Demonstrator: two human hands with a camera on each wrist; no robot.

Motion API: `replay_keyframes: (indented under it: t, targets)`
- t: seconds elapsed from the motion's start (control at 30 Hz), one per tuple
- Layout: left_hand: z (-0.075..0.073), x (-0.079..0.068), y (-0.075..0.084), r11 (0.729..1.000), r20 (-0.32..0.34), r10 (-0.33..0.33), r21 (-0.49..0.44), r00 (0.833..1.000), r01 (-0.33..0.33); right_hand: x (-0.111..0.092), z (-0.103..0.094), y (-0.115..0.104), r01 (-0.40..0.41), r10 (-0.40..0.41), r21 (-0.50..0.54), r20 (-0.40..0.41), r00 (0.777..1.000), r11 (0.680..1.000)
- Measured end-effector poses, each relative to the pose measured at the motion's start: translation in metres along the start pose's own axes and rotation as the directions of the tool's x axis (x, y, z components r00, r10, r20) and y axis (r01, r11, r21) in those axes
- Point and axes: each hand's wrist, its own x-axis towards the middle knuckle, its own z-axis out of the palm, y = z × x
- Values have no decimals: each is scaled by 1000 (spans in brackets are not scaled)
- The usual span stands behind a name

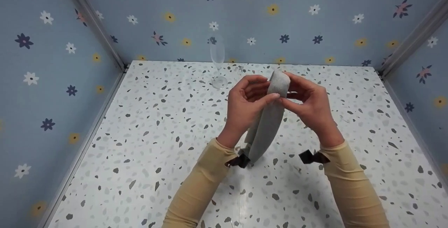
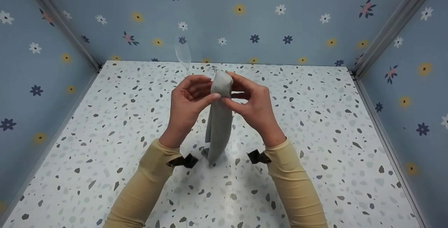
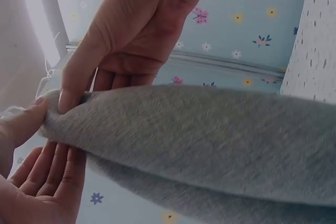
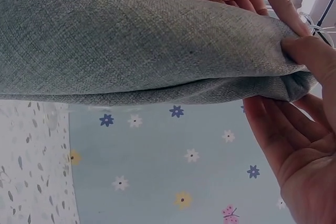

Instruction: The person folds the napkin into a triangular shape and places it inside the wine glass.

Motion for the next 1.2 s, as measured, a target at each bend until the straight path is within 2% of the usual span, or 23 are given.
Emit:
replay_keyframes:
  t: [0.13,0.27,0.37,0.43,0.53,0.63,0.8,0.9,1.07,1.2]
  targets:
    - [-8,1,15,990,130,-52,140,990,34,0,-1,2,-19,19,-1,10,1000,1000]
    - [-13,2,28,967,214,-97,250,972,42,-1,-2,5,-16,15,12,58,998,1000]
    - [-15,4,28,971,248,-93,236,964,33,-1,-3,5,-18,16,26,94,995,999]
    - [-14,5,26,984,270,-91,172,958,45,-2,-3,4,-26,23,28,108,994,999]
    - [-13,6,22,993,272,-92,92,958,69,-1,-5,2,-37,35,18,120,992,999]
    - [-11,6,19,994,239,-102,71,966,87,1,-7,3,-39,33,31,165,986,999]
    - [-10,7,19,994,208,-93,76,974,79,2,-11,9,-68,16,200,250,968,977]
    - [-9,7,21,994,209,-87,82,974,72,2,-11,13,-75,14,258,232,973,963]
    - [-7,8,24,997,215,-61,69,975,47,6,-9,15,-55,22,218,149,989,975]
    - [-6,8,28,1000,237,-20,14,971,17,7,-9,16,-87,61,239,114,992,967]
